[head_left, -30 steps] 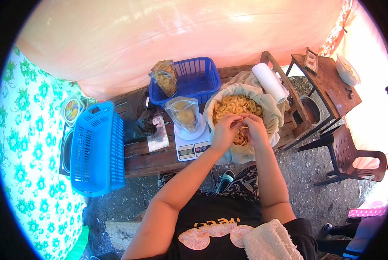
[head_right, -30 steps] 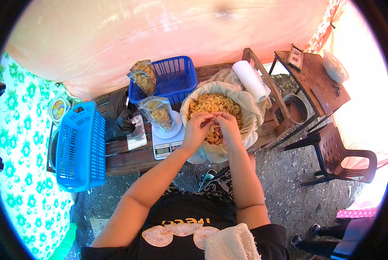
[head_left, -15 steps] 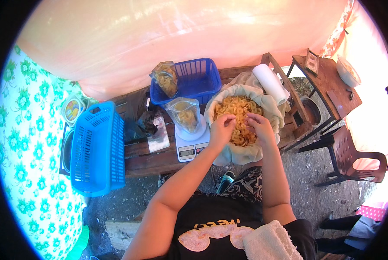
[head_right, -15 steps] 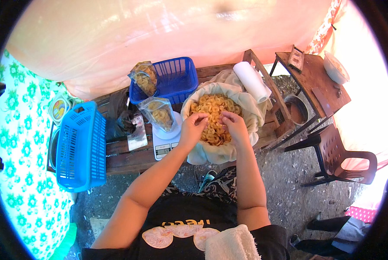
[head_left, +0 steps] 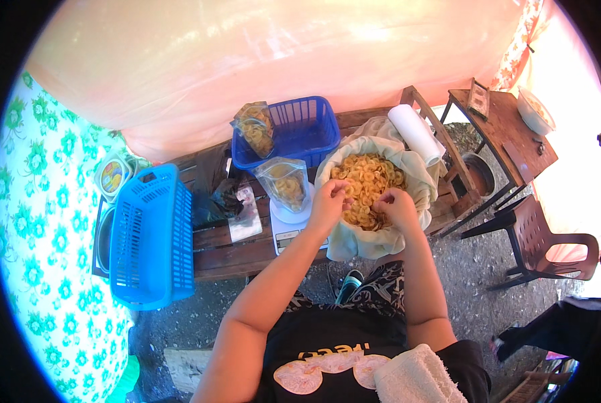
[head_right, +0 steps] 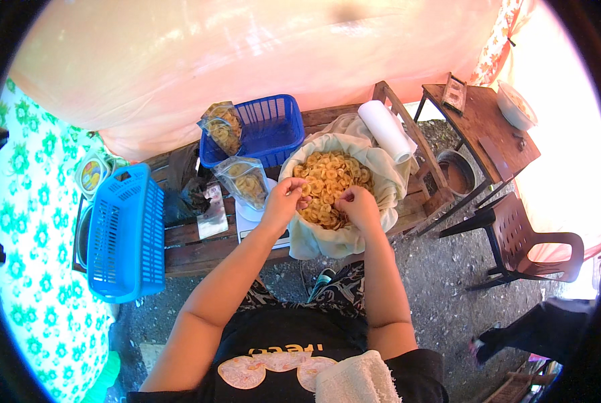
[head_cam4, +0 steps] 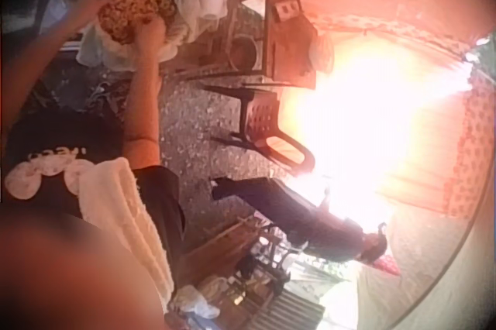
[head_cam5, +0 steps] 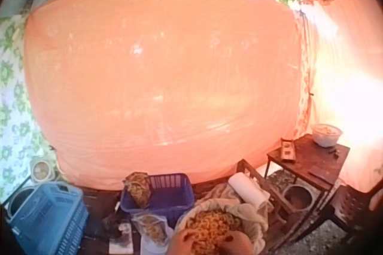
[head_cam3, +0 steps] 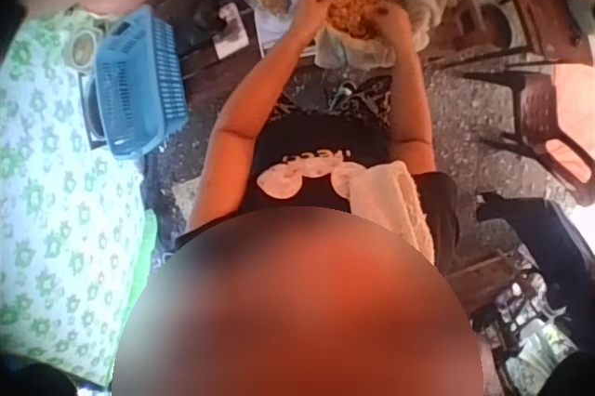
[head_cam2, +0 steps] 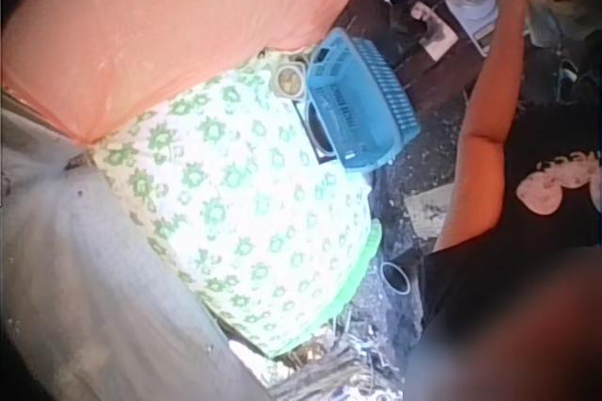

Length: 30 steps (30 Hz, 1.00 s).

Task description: The person scoops dried food items from a cloth-lined container into a clear plastic bag placed on a digital scale. They adjust the contents to reach a target weight, then place the filled bag into a blue basket. The person repeats this process with a second bag.

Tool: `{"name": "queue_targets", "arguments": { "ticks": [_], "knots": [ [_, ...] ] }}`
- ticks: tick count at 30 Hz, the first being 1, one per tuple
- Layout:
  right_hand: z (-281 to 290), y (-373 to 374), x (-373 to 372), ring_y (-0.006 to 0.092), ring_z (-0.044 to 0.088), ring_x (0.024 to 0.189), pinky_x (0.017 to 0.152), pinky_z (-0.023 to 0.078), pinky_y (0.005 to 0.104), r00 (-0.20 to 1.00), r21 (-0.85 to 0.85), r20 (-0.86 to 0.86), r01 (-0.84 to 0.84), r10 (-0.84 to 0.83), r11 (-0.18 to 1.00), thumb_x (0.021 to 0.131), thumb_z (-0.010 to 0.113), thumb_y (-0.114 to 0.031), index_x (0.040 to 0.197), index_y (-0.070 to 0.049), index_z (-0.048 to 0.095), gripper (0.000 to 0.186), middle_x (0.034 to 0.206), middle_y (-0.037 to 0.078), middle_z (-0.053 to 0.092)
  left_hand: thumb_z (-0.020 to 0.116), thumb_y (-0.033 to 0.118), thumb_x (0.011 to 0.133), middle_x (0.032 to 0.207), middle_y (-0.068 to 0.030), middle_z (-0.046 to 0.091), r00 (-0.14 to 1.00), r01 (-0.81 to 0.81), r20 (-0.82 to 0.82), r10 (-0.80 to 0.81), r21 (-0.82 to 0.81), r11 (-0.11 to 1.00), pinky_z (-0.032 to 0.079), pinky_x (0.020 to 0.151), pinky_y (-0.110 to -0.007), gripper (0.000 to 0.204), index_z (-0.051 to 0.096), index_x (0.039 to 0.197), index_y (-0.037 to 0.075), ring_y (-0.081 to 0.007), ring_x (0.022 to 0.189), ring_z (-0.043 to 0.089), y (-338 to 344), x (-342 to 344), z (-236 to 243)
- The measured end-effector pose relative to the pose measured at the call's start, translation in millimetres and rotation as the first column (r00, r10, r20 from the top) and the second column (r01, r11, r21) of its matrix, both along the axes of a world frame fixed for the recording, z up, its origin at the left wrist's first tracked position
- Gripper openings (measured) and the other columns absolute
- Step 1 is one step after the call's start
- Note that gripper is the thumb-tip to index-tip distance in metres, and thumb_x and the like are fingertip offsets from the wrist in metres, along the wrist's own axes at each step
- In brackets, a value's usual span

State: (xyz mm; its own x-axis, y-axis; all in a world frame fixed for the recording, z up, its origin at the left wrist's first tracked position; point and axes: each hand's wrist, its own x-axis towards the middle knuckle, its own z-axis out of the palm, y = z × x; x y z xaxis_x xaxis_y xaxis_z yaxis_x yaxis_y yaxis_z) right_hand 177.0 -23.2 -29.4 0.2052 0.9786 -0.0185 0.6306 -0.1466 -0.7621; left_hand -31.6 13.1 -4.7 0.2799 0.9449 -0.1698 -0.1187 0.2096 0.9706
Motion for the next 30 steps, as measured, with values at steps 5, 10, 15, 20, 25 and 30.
{"name": "queue_targets", "arguments": {
  "ticks": [5, 10, 15, 20, 25, 30],
  "knots": [
    [19.0, 6.5, 14.1, 0.0076, 0.059, 0.073, 0.064, 0.046, 0.0225, 0.901, -0.052, -0.431, 0.037, -0.056, 0.998, 0.086, 0.072, -0.013, 0.1, -0.005, 0.068, 0.017, 0.084, -0.002, 0.066, 0.048, 0.005, 0.095, 0.105, -0.0082, 0.058, 0.938, 0.067, 0.345, 0.039, -0.29, 0.955, 0.052, 0.075, -0.029, 0.023, 0.051, 0.117, 0.001, -0.018, 0.093, 0.062, 7.9, -2.6, -8.7],
    [43.9, 0.2, -2.0, 0.0064, 0.06, 0.074, 0.063, 0.045, 0.0205, 0.794, -0.022, -0.608, -0.007, -0.008, 1.0, 0.09, 0.069, -0.013, 0.106, -0.005, 0.069, 0.018, 0.086, -0.001, 0.067, 0.056, 0.013, 0.096, 0.103, -0.0053, 0.059, 0.93, 0.152, 0.364, -0.039, -0.289, 0.945, 0.05, 0.078, -0.03, 0.023, 0.053, 0.117, 0.005, -0.0183, 0.095, 0.061, 6.9, 5.6, -11.2],
    [41.6, 2.6, -26.7, 0.0104, 0.062, 0.074, 0.067, 0.049, 0.0237, 0.788, 0.023, -0.583, -0.227, 0.198, 0.974, 0.093, 0.065, -0.014, 0.107, -0.003, 0.071, 0.019, 0.089, 0.004, 0.068, 0.06, 0.015, 0.096, 0.105, -0.0051, 0.058, 0.942, 0.193, 0.322, -0.098, -0.277, 0.941, 0.05, 0.078, -0.029, 0.026, 0.054, 0.119, 0.006, -0.0162, 0.094, 0.059, 2.4, 11.7, -15.4],
    [32.9, 28.9, -31.1, 0.0233, 0.065, 0.08, 0.075, 0.052, 0.034, 0.993, 0.107, -0.053, -0.1, 0.106, 0.989, 0.087, 0.069, -0.018, 0.106, -0.006, 0.071, 0.023, 0.091, 0.011, 0.067, 0.059, 0.013, 0.097, 0.105, -0.0051, 0.058, 0.989, 0.027, 0.146, 0.005, -0.216, 0.976, 0.049, 0.076, -0.027, 0.023, 0.055, 0.118, 0.005, -0.0147, 0.091, 0.057, -5.7, -3.2, -19.0],
    [17.9, 33.8, -50.2, 0.0306, 0.064, 0.088, 0.077, 0.051, 0.0398, 0.955, 0.128, 0.291, -0.092, 0.051, 0.988, 0.08, 0.074, -0.019, 0.1, -0.005, 0.068, 0.025, 0.096, 0.013, 0.064, 0.061, 0.01, 0.093, 0.108, -0.0078, 0.059, 0.999, -0.008, 0.031, 0.012, -0.15, 0.989, 0.05, 0.078, -0.03, 0.027, 0.057, 0.119, 0.004, -0.0177, 0.095, 0.059, 18.6, -4.9, -13.5],
    [9.6, 29.2, -38.5, 0.0272, 0.065, 0.084, 0.074, 0.051, 0.0373, 0.985, 0.118, 0.17, -0.06, 0.04, 0.991, 0.077, 0.075, -0.014, 0.092, -0.002, 0.065, 0.022, 0.091, 0.013, 0.065, 0.068, 0.011, 0.085, 0.111, -0.0174, 0.061, 0.731, 0.241, -0.658, 0.182, 0.498, 0.833, 0.049, 0.087, -0.038, 0.031, 0.062, 0.114, 0.005, -0.0325, 0.1, 0.062, 34.6, 7.7, -27.6]
  ]
}}
